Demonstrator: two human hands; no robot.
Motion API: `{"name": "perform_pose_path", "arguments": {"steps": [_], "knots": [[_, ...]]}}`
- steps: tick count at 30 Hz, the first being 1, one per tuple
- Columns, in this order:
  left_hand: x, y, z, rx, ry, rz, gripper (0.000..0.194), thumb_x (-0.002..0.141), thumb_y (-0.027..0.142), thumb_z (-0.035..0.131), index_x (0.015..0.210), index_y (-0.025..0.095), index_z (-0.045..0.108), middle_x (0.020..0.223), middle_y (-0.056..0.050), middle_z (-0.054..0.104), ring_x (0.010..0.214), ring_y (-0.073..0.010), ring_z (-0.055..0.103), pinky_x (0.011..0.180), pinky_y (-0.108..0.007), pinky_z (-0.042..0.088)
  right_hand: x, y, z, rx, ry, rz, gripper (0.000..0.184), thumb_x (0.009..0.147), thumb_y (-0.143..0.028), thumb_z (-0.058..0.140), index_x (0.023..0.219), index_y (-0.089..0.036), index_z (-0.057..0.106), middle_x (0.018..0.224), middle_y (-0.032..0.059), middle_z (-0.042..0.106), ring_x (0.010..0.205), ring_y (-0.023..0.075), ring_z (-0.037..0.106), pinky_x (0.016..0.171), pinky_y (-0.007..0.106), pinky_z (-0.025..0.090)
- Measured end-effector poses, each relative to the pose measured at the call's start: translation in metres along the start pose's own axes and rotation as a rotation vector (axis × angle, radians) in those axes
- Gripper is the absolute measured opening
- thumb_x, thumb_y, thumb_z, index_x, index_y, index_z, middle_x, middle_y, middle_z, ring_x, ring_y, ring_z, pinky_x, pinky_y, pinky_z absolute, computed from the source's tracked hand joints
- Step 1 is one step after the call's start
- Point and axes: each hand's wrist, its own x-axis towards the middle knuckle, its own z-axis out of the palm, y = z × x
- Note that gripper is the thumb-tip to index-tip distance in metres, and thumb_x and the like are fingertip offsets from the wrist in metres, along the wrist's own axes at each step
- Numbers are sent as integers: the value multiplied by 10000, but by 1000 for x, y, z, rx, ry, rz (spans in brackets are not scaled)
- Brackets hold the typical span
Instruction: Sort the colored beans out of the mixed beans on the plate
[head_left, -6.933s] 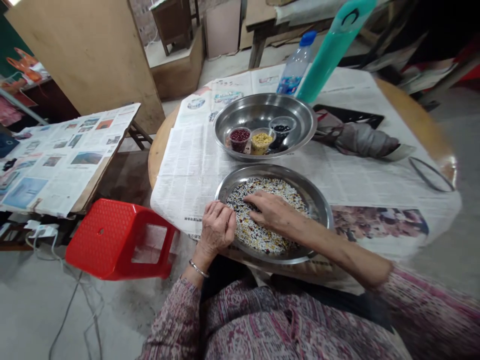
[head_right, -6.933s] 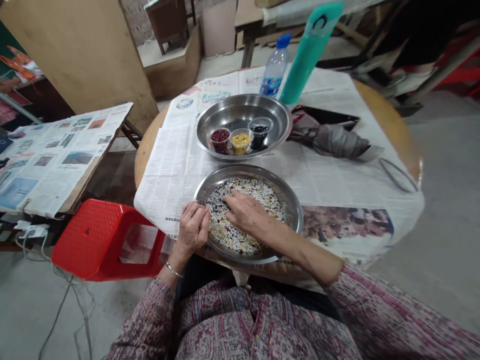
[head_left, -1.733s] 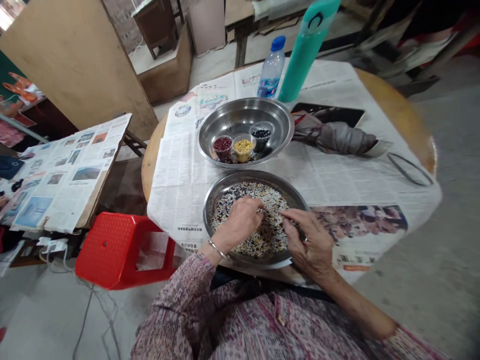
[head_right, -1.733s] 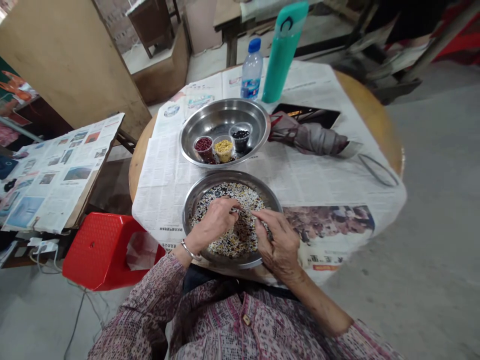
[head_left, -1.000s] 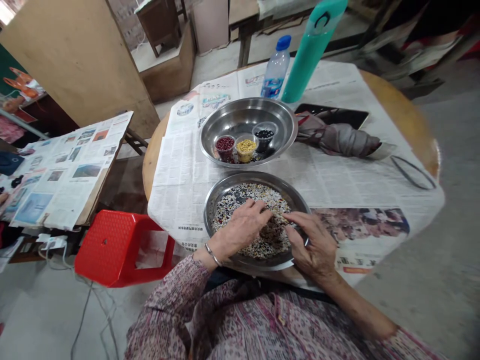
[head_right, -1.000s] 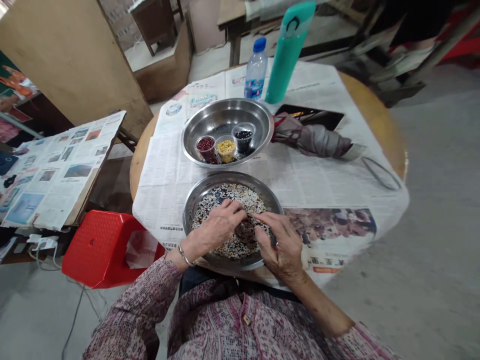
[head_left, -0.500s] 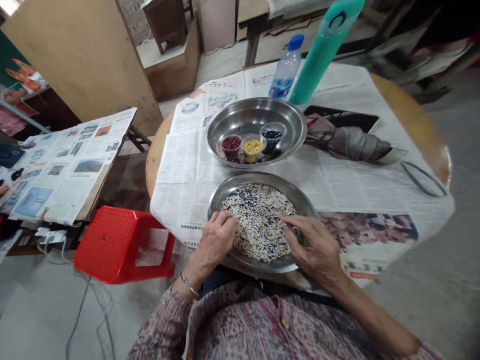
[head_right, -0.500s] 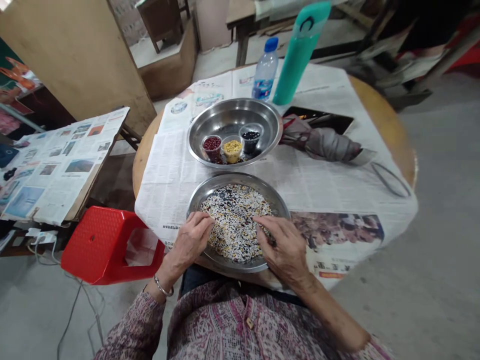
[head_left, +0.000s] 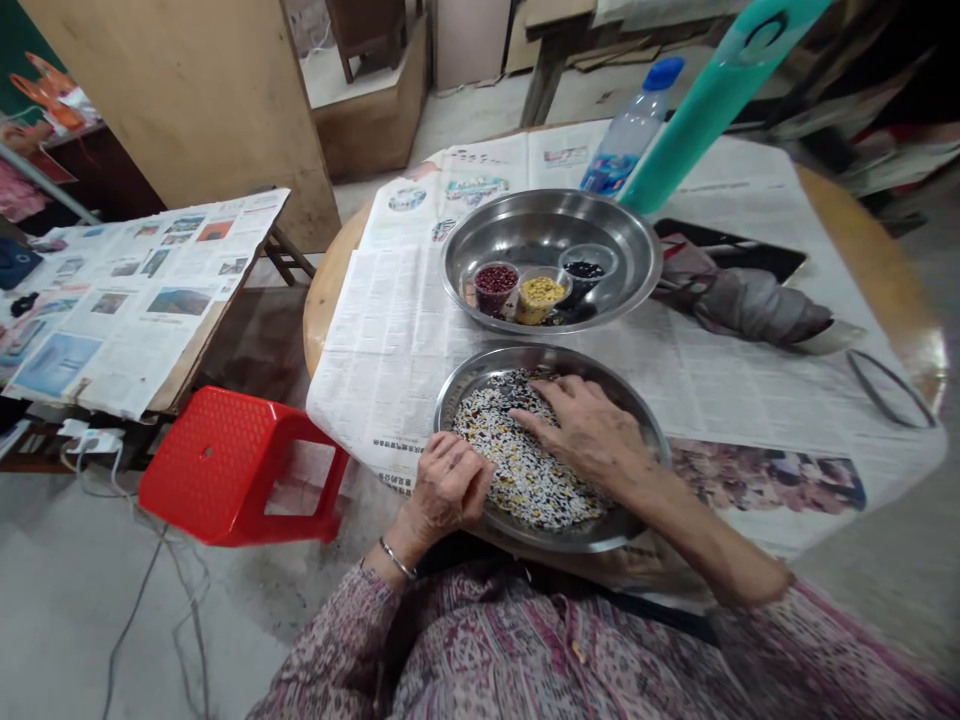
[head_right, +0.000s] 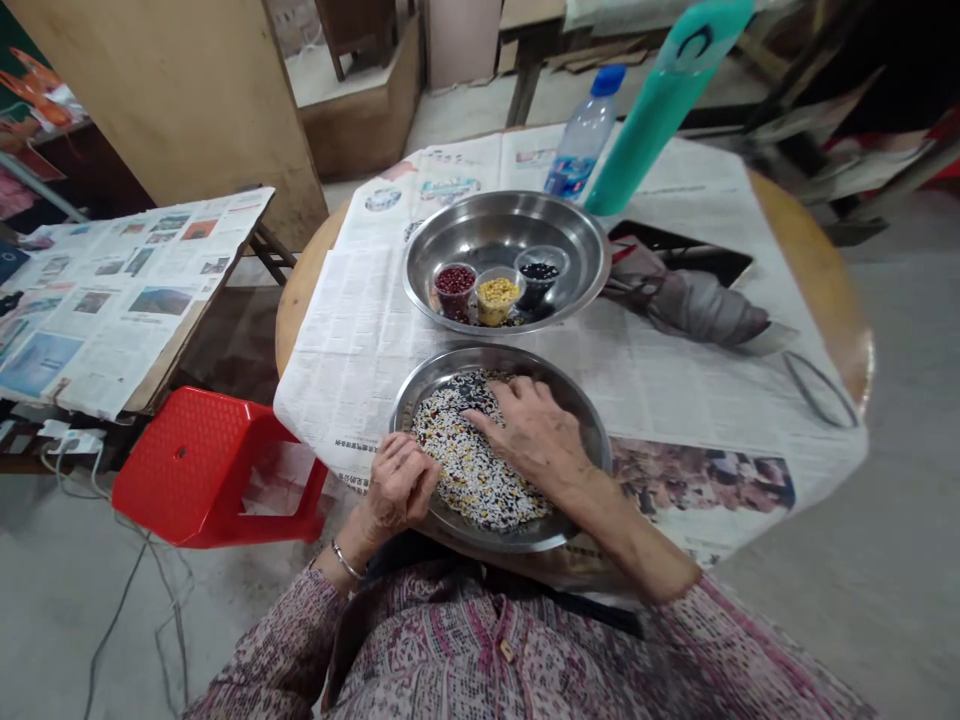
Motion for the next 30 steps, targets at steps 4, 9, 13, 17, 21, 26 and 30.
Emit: {"name": "perform_pose_path", "arguments": {"steps": [4, 9, 13, 17, 21, 26, 30], "knots": [[1, 0, 0, 47, -3, 17, 298, 979, 203, 433, 689, 205, 501, 679, -25, 538, 742, -186, 546, 797, -349, 475, 2, -29, 7, 190, -151, -231, 296, 911, -378, 627, 1159, -217, 622, 1062, 115, 634, 987, 278, 599, 779, 399, 529], [0, -1, 2, 59, 34, 47, 315, 989, 219, 400, 702, 197, 529, 719, -53, 587, 762, -192, 557, 813, -356, 481, -3, -47, 10, 305, -395, -373, 163, 843, -76, 547, 931, -201, 605, 961, 72, 620, 855, 189, 603, 744, 304, 511], [-1, -1, 2, 63, -21, 9, 318, 991, 216, 393, 707, 198, 536, 701, -48, 571, 749, -197, 550, 793, -364, 476, -9, -39, 7, 310, -388, -349, 169, 825, -49, 526, 805, -208, 581, 821, 30, 604, 721, 158, 577, 667, 280, 471], [1, 1, 0, 63, -38, -1, 314, 989, 197, 405, 699, 199, 526, 678, -34, 543, 739, -193, 540, 785, -357, 469, -25, -24, -12, 366, -325, -419, 166, 873, -82, 534, 863, -220, 627, 850, 29, 636, 785, 170, 598, 697, 294, 488], [2, 2, 0, 64, -38, -7, 301, 987, 197, 423, 702, 202, 520, 685, -29, 540, 742, -189, 536, 792, -349, 460, -41, -19, -33, 384, -371, -528, 192, 916, -136, 545, 972, -264, 677, 932, 28, 668, 875, 185, 608, 725, 315, 507], [2, 3, 0, 69, -2, 11, 308, 995, 201, 419, 700, 201, 507, 676, -26, 537, 729, -182, 527, 785, -337, 446, -48, -17, -24, 302, -404, -555, 220, 906, -80, 509, 896, -243, 656, 865, 17, 652, 776, 168, 596, 641, 295, 478], [3, 3, 0, 78, -4, 2, 312, 1001, 213, 421, 702, 201, 508, 683, -24, 545, 732, -177, 535, 795, -333, 448, -36, -5, -9, 194, -287, -449, 231, 870, -55, 506, 864, -235, 650, 821, 19, 615, 691, 157, 568, 575, 283, 437]]}}
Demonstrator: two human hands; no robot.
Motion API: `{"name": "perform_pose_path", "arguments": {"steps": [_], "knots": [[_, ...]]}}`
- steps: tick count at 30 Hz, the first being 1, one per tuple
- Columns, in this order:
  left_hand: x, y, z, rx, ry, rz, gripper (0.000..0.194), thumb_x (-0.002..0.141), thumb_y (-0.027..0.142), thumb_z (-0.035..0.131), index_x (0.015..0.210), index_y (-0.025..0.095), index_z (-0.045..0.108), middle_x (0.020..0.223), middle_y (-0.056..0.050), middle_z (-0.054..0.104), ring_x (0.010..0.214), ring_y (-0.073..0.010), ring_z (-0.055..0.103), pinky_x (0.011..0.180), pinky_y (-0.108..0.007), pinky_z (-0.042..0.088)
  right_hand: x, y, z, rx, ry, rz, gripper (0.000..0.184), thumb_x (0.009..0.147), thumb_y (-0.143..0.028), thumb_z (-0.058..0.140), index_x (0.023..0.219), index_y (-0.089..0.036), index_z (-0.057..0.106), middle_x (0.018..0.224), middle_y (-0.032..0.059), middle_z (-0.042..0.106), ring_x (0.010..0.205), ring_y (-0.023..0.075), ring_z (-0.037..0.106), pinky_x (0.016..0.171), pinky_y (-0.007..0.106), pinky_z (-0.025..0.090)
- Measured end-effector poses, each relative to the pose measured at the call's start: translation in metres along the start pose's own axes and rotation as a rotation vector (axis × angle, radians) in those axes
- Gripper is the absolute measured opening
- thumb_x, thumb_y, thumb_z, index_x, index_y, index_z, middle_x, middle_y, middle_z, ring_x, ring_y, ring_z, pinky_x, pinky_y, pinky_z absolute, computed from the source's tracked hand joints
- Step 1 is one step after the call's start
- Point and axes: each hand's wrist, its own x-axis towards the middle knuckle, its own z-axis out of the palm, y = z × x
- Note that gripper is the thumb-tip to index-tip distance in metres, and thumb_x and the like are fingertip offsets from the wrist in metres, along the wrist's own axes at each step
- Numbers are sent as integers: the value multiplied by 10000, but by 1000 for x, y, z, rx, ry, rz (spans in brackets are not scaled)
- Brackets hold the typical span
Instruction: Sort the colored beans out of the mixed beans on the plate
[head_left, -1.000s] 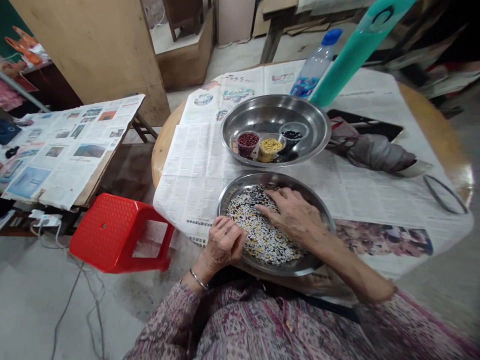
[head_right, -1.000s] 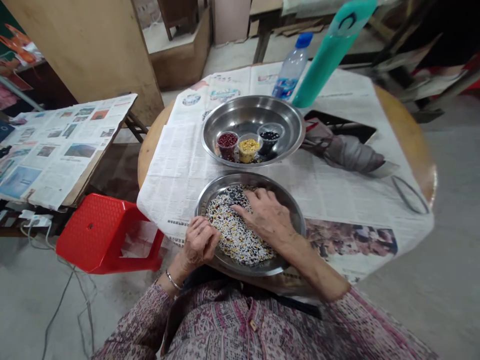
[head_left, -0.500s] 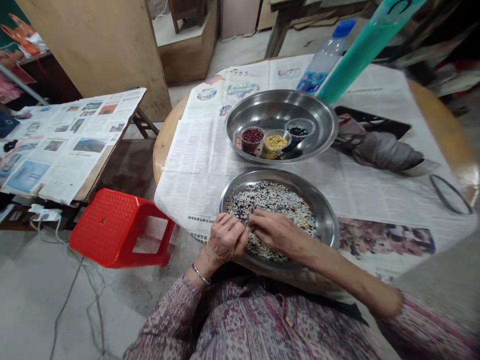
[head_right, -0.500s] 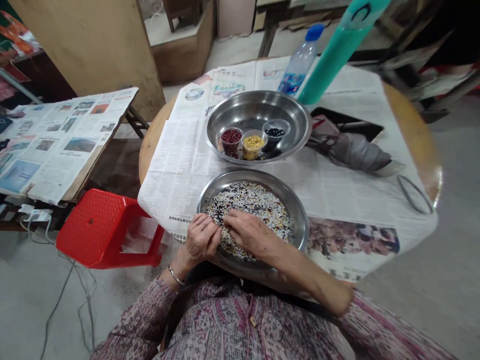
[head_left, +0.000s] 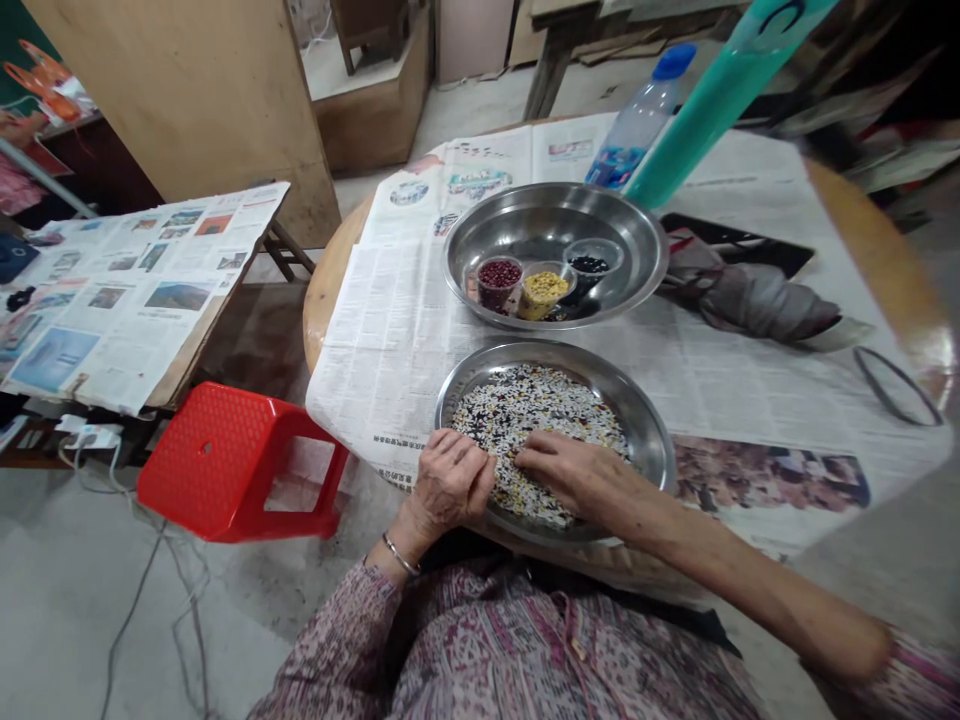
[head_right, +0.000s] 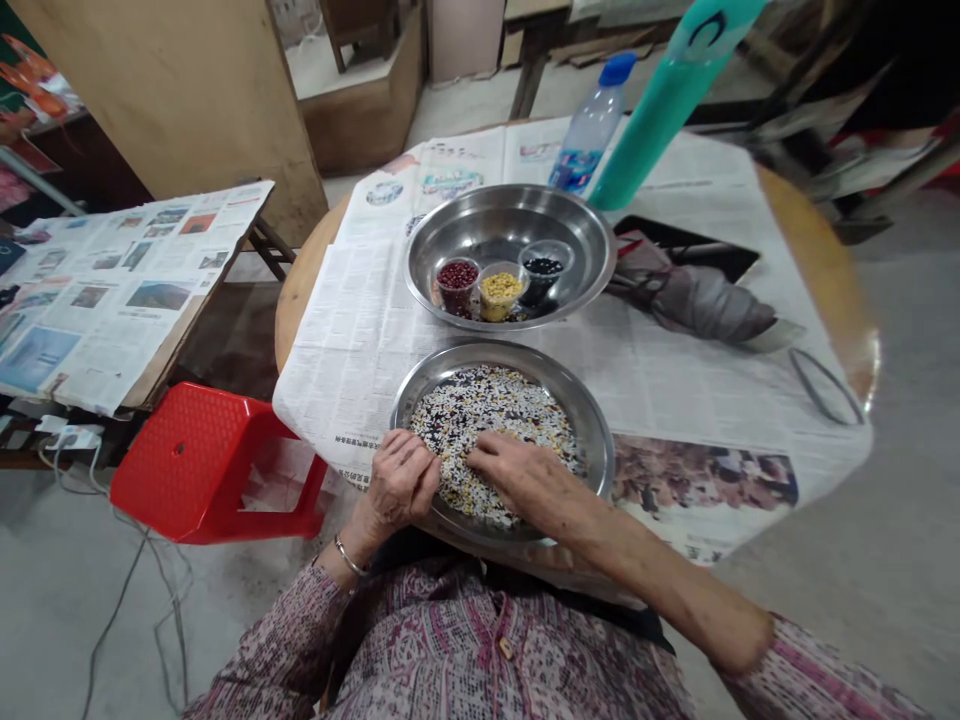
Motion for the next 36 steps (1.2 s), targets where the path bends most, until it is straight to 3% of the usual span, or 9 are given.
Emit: {"name": "perform_pose_path", "arguments": {"steps": [6, 9, 12, 14, 18, 22, 27, 30, 36], "knots": [[1, 0, 0, 1, 27, 14, 317, 996, 202, 418, 691, 200, 506, 664, -19, 535, 713, -176, 533, 779, -333, 447, 24, 16, -9, -152, 219, 214, 153, 930, -307, 592, 1043, -241, 670, 1019, 78, 656, 934, 233, 616, 712, 339, 504], [0, 0, 1, -7, 26, 9, 292, 990, 202, 434, 711, 194, 522, 688, -29, 551, 739, -184, 542, 798, -339, 453, 38, 5, -6, -122, 137, 222, 260, 890, -377, 659, 1107, -234, 652, 1057, 102, 646, 989, 267, 591, 735, 361, 504], [-1, -1, 3, -17, 54, 17, 292, 986, 205, 438, 707, 193, 521, 690, -33, 549, 738, -188, 538, 783, -339, 456, 48, -7, 1, 14, -44, 154, 83, 894, -200, 599, 962, -201, 646, 981, 85, 631, 878, 204, 591, 718, 305, 475], [0, -1, 3, -23, 71, 28, 288, 984, 204, 443, 705, 194, 518, 688, -31, 545, 731, -189, 537, 775, -341, 460, 51, -10, 4, 82, -133, 138, 107, 875, -113, 550, 855, -191, 621, 889, 60, 612, 783, 167, 569, 694, 280, 444], [0, 0, 2, -61, 85, 15, 250, 986, 194, 455, 747, 191, 528, 706, -27, 552, 739, -187, 554, 774, -347, 474, 39, -7, 4, 158, -143, 153, 158, 838, -64, 529, 790, -193, 606, 811, 36, 602, 757, 162, 559, 714, 287, 437], [-3, 0, -1, -179, 162, -12, 117, 982, 269, 520, 924, 179, 566, 882, -67, 626, 888, -213, 603, 841, -385, 517, 17, -14, 8, 296, -109, -33, 191, 896, -104, 524, 951, -209, 674, 957, 51, 662, 867, 162, 608, 785, 296, 493], [-5, -1, 1, -218, 204, -13, 139, 970, 310, 554, 999, 174, 561, 944, -80, 629, 965, -229, 616, 870, -403, 538, 15, -19, 12, 95, -36, -220, 207, 937, -132, 497, 957, -194, 693, 1073, 95, 694, 976, 213, 611, 871, 379, 535], [-4, -1, 1, -210, 193, -9, 130, 964, 304, 569, 980, 175, 559, 918, -73, 629, 946, -226, 616, 862, -396, 536, 20, -4, 1, -41, -8, -138, 197, 914, -118, 512, 927, -191, 695, 1017, 99, 695, 941, 237, 599, 801, 382, 553], [-2, 0, -3, -218, 196, -10, 122, 952, 295, 592, 951, 180, 549, 901, -68, 628, 914, -219, 610, 848, -382, 530, 23, 31, -19, -202, 196, 211, 235, 946, -180, 488, 1039, -169, 703, 1108, 138, 682, 1038, 288, 593, 867, 431, 545]]}}
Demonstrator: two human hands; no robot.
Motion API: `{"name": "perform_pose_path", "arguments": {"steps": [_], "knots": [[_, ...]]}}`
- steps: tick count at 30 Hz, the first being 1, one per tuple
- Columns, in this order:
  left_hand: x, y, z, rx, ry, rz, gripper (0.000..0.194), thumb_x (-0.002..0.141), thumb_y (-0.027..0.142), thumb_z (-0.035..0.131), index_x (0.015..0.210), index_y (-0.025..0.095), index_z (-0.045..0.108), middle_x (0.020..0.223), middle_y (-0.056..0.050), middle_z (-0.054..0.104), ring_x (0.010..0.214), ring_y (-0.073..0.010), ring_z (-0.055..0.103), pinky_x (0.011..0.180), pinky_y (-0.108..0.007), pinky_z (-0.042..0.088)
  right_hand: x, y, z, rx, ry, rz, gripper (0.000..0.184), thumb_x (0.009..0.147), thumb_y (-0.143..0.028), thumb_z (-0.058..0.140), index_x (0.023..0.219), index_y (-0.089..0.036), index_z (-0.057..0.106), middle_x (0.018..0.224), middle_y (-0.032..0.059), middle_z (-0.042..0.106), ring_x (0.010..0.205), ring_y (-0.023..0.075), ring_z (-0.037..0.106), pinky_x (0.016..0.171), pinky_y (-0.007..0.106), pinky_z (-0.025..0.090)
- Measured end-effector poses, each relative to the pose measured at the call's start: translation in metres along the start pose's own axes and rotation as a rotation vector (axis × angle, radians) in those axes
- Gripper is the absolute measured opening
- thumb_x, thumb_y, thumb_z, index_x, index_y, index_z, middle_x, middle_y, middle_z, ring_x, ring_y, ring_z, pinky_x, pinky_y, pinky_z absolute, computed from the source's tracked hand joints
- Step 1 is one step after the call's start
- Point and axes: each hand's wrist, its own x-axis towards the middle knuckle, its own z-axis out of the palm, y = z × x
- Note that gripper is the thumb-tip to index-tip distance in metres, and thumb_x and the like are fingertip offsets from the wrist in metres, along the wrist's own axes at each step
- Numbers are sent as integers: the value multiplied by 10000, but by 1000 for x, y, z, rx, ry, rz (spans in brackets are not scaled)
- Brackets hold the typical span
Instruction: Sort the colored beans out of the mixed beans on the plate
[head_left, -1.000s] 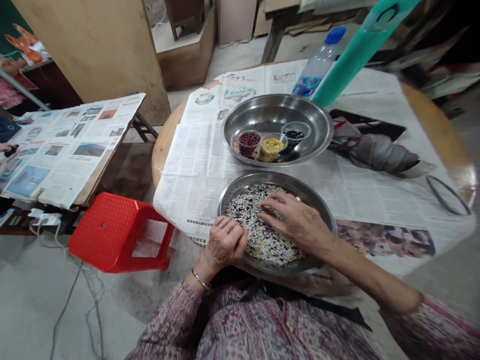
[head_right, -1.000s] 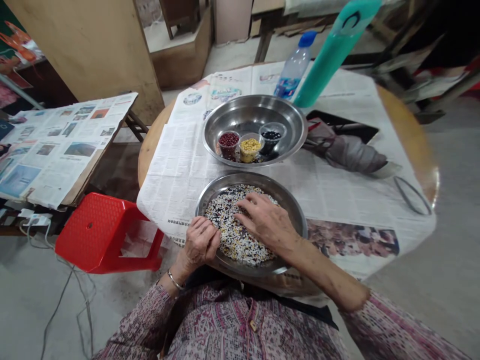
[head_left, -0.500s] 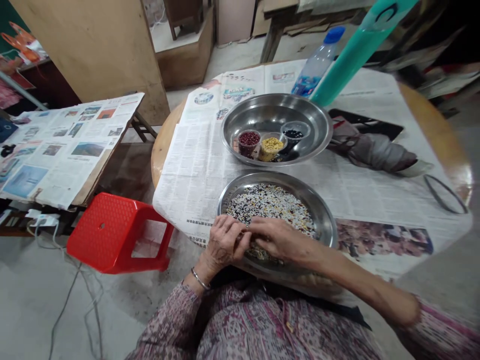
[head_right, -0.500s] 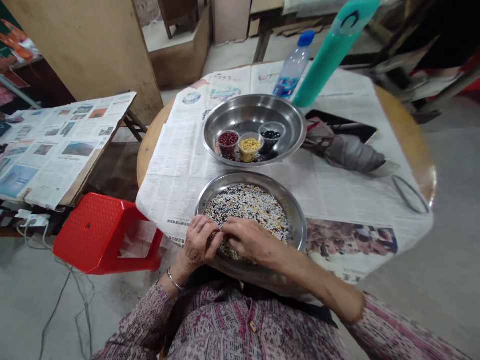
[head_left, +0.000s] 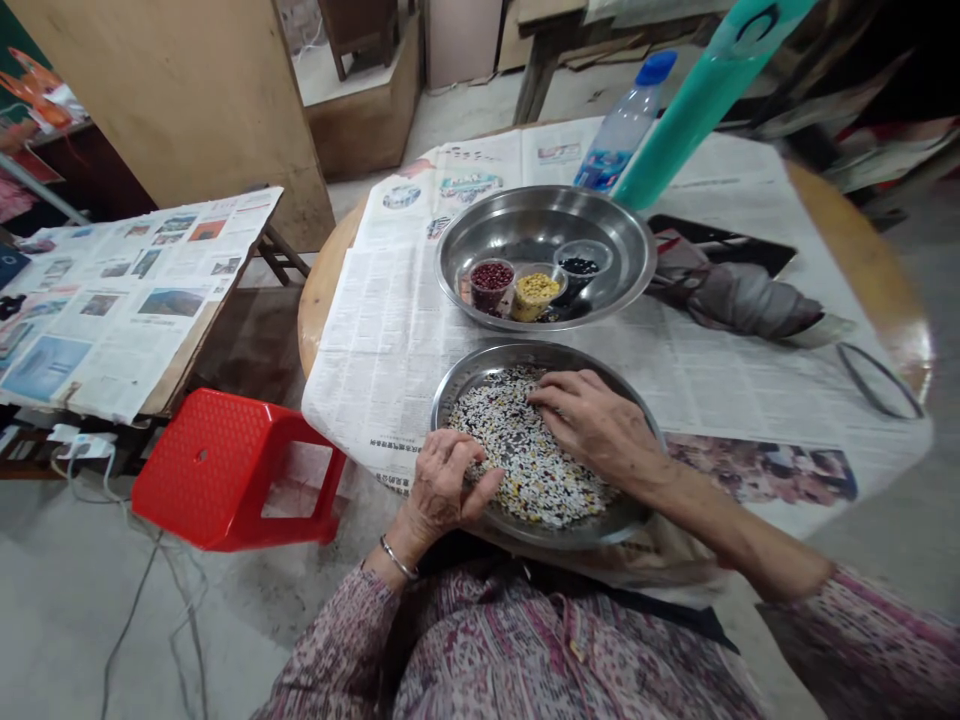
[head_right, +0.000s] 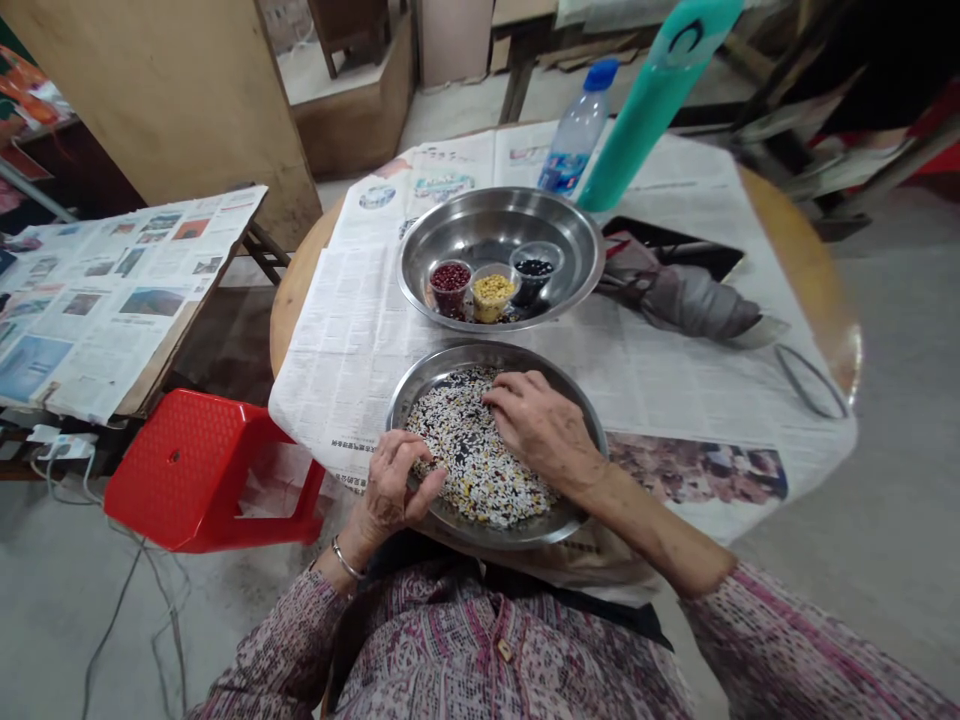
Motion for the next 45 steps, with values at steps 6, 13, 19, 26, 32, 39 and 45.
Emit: {"name": "perform_pose_path", "arguments": {"steps": [6, 13, 19, 26, 32, 39, 45], "knots": [[1, 0, 0, 4, 3, 7, 122, 957, 295, 585, 951, 178, 552, 897, -70, 632, 918, -221, 611, 842, -379, 532, 8, -30, 13, 136, -91, 24, 350, 929, -355, 602, 1213, -151, 624, 1127, 159, 644, 1083, 309, 592, 893, 444, 530], [0, 0, 2, 23, 11, 19, 118, 966, 296, 568, 953, 180, 550, 882, -68, 633, 920, -228, 618, 834, -388, 539, 8, -46, 22, 219, -297, -64, 193, 891, -81, 485, 871, -175, 652, 874, 70, 629, 741, 168, 601, 670, 280, 484], [-3, -1, 2, -35, 30, -21, 151, 951, 294, 594, 1035, 178, 545, 994, -87, 607, 1001, -230, 612, 874, -395, 562, -17, -42, 7, 312, -273, -191, 188, 896, -96, 516, 923, -192, 676, 934, 70, 686, 828, 176, 632, 729, 300, 526], [-4, -1, 2, -47, 27, -43, 279, 949, 344, 588, 1147, 162, 516, 1139, -128, 553, 1100, -262, 565, 946, -461, 556, -7, -59, 17, 217, -139, -404, 267, 911, -170, 548, 1144, -197, 676, 1265, 119, 667, 1203, 273, 565, 975, 478, 523], [-2, -1, 1, -42, -2, -58, 253, 932, 326, 623, 1106, 166, 532, 1089, -117, 560, 1063, -257, 579, 929, -454, 553, 6, -6, 9, 16, -97, -177, 238, 923, -133, 471, 992, -175, 694, 1160, 147, 681, 1091, 286, 613, 929, 461, 543], [0, 1, -1, -50, 5, -55, 231, 937, 320, 619, 1087, 163, 541, 1089, -121, 568, 1042, -250, 577, 923, -445, 554, -39, -4, -1, 135, -88, -10, 419, 938, -425, 574, 1275, -178, 592, 1184, 144, 644, 1067, 287, 650, 887, 428, 567], [0, 1, 0, -27, -1, -67, 197, 937, 299, 612, 1069, 169, 548, 1069, -111, 573, 1038, -247, 583, 912, -433, 558, -30, -43, 16, 326, -165, -55, 238, 936, -134, 470, 1050, -220, 661, 958, 64, 652, 793, 169, 667, 700, 291, 563]]}}
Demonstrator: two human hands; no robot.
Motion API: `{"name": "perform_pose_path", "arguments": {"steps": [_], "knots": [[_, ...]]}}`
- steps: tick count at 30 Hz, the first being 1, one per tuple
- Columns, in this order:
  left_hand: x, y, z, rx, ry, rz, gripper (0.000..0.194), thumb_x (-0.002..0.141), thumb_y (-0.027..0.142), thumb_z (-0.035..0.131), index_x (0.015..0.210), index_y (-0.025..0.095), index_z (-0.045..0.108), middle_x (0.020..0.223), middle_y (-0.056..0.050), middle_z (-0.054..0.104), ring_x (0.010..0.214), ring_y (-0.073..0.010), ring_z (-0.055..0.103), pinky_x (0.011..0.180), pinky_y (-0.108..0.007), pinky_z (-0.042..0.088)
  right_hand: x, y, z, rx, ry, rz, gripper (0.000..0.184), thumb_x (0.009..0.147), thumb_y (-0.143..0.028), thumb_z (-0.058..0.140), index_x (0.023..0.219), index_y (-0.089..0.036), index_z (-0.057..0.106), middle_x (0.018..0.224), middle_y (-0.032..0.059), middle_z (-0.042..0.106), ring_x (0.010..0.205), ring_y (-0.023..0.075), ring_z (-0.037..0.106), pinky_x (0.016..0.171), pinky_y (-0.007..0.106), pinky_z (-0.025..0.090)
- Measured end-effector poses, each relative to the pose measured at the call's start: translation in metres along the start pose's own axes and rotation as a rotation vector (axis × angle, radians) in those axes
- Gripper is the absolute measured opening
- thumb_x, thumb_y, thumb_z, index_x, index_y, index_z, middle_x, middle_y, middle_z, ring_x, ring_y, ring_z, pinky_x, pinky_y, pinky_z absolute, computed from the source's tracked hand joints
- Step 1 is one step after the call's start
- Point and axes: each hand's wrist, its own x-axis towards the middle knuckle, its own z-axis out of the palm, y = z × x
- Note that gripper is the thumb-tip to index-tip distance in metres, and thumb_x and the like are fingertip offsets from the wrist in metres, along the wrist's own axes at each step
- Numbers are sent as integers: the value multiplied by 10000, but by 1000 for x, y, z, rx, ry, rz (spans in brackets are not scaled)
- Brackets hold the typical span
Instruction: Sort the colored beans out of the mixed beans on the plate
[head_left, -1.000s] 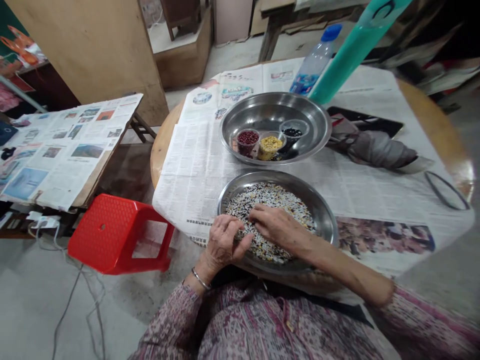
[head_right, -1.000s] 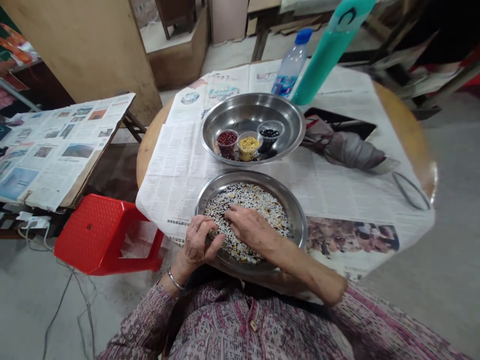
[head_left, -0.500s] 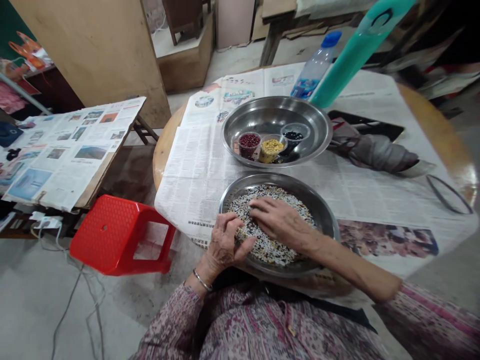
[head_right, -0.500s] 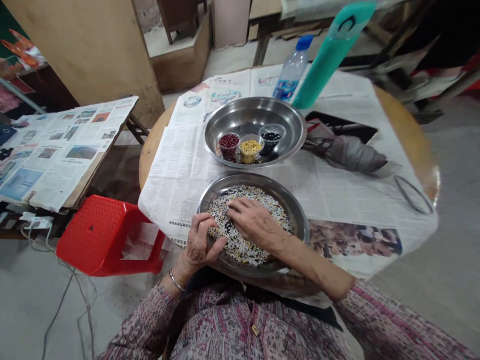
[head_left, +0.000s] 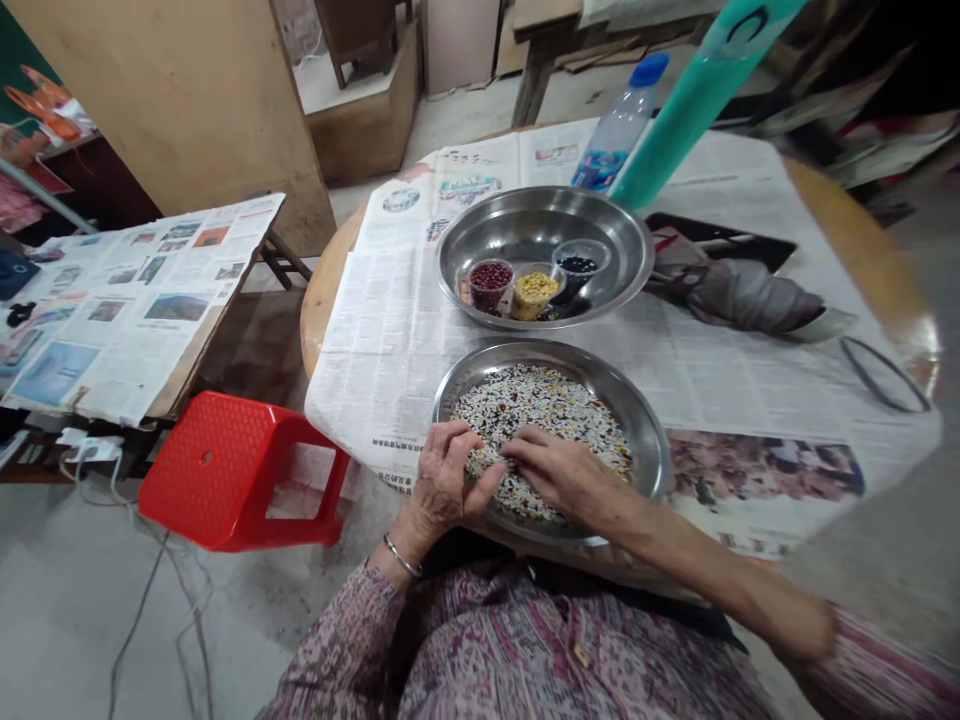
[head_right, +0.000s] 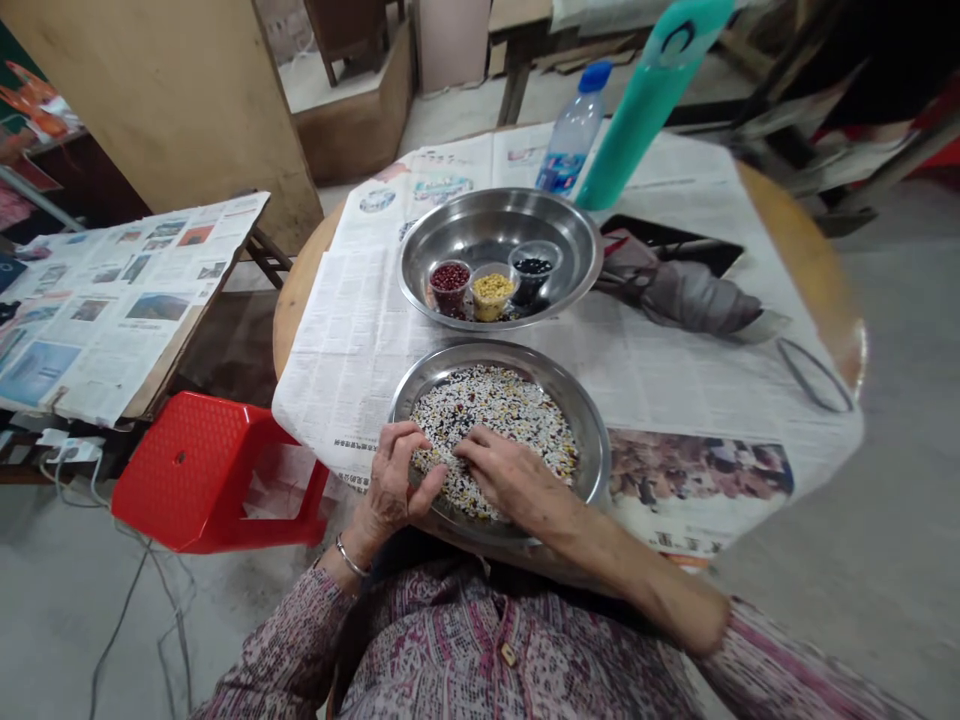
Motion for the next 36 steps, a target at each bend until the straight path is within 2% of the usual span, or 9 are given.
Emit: {"name": "perform_pose_path", "arguments": {"steps": [4, 9, 12, 16, 20, 27, 30, 33, 36], "knots": [[-1, -1, 1, 5, 18, 1, 200, 940, 284, 595, 1094, 169, 538, 1093, -116, 572, 1064, -250, 582, 926, -434, 557, 22, -10, 0, 37, 43, -36, 265, 941, -123, 452, 1043, -211, 680, 894, 64, 665, 793, 182, 653, 697, 307, 566], [-3, -2, 3, 33, 12, -8, 265, 936, 289, 582, 1165, 170, 522, 1147, -129, 556, 1091, -263, 567, 953, -463, 540, 26, -20, -1, 6, 6, -234, 336, 860, -147, 557, 1164, -228, 674, 1198, 97, 677, 1127, 264, 586, 950, 462, 538], [-2, -2, 3, 35, 6, -10, 265, 940, 298, 573, 1168, 174, 519, 1156, -128, 550, 1093, -265, 561, 958, -470, 533, 32, -17, 3, -54, -11, -329, 326, 858, -186, 568, 1165, -201, 675, 1268, 112, 655, 1197, 283, 551, 1012, 492, 486], [-1, -1, 2, 28, 5, 3, 242, 950, 292, 565, 1153, 170, 516, 1142, -130, 556, 1100, -265, 560, 958, -463, 529, 55, 2, 0, -218, 31, -283, 226, 936, -209, 508, 1056, -189, 700, 1173, 123, 687, 1142, 281, 558, 993, 475, 467], [0, -1, 2, 41, 12, 12, 227, 946, 286, 577, 1131, 165, 524, 1117, -127, 559, 1082, -261, 563, 945, -456, 528, 70, 29, -17, -370, 70, -149, 254, 963, -206, 460, 999, -181, 710, 1184, 134, 691, 1128, 296, 556, 940, 470, 468], [-1, -2, 2, 34, -2, 2, 203, 939, 279, 581, 1104, 166, 543, 1101, -126, 571, 1067, -263, 575, 940, -457, 530, 30, 50, -32, -412, 81, 138, 311, 990, -395, 453, 943, -199, 690, 964, 116, 674, 887, 259, 614, 755, 391, 504], [0, -1, 2, 35, -7, 0, 190, 940, 274, 583, 1095, 171, 544, 1094, -122, 574, 1065, -260, 582, 949, -459, 531, 15, 36, -28, -173, 56, 80, 249, 987, -348, 467, 1012, -209, 673, 979, 96, 673, 869, 220, 650, 784, 362, 531], [0, -2, 2, 40, -8, -3, 179, 942, 273, 576, 1087, 171, 545, 1090, -120, 574, 1060, -255, 582, 944, -452, 533, 5, 14, -28, 64, -59, 12, 213, 980, -291, 485, 1046, -214, 671, 968, 77, 700, 850, 195, 677, 765, 333, 539], [0, -2, 3, 45, 5, 19, 169, 946, 276, 572, 1078, 174, 545, 1079, -115, 575, 1051, -251, 581, 927, -439, 538, -9, -1, -31, 149, -180, -12, 200, 962, -264, 509, 1017, -235, 699, 905, 54, 723, 783, 185, 685, 720, 327, 534]]}}
